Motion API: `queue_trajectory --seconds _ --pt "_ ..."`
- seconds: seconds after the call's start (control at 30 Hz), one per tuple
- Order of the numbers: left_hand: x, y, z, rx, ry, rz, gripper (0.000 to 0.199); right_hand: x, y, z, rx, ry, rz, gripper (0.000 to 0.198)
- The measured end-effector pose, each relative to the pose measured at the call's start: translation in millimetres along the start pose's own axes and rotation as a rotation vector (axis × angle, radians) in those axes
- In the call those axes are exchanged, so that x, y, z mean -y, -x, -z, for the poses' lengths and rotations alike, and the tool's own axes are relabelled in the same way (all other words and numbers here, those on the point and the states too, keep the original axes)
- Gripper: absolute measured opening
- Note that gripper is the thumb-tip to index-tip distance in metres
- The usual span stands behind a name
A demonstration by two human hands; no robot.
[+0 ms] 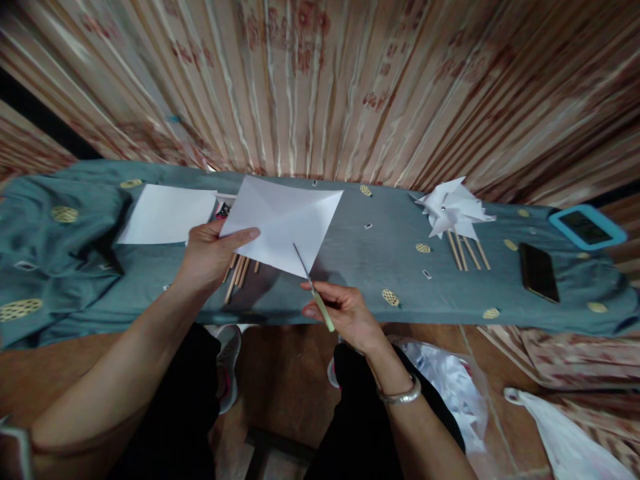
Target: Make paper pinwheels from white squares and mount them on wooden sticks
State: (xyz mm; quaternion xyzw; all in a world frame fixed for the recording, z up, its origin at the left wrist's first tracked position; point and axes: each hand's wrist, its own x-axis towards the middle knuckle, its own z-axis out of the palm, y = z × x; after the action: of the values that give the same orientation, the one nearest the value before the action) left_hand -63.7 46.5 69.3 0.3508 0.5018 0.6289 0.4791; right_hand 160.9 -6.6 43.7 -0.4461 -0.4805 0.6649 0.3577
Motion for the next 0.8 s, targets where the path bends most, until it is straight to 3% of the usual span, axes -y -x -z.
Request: queue_trajectory --seconds 0.43,0.8 --pt "5 4 -1 0.042 -0.019 0.053 0.016 1 0 3 0.014 0.064 0.017 0.044" --pt "14 4 -2 0.070 -0.020 0.074 0.017 11 2 -1 0.025 0.109 -0.006 0.035"
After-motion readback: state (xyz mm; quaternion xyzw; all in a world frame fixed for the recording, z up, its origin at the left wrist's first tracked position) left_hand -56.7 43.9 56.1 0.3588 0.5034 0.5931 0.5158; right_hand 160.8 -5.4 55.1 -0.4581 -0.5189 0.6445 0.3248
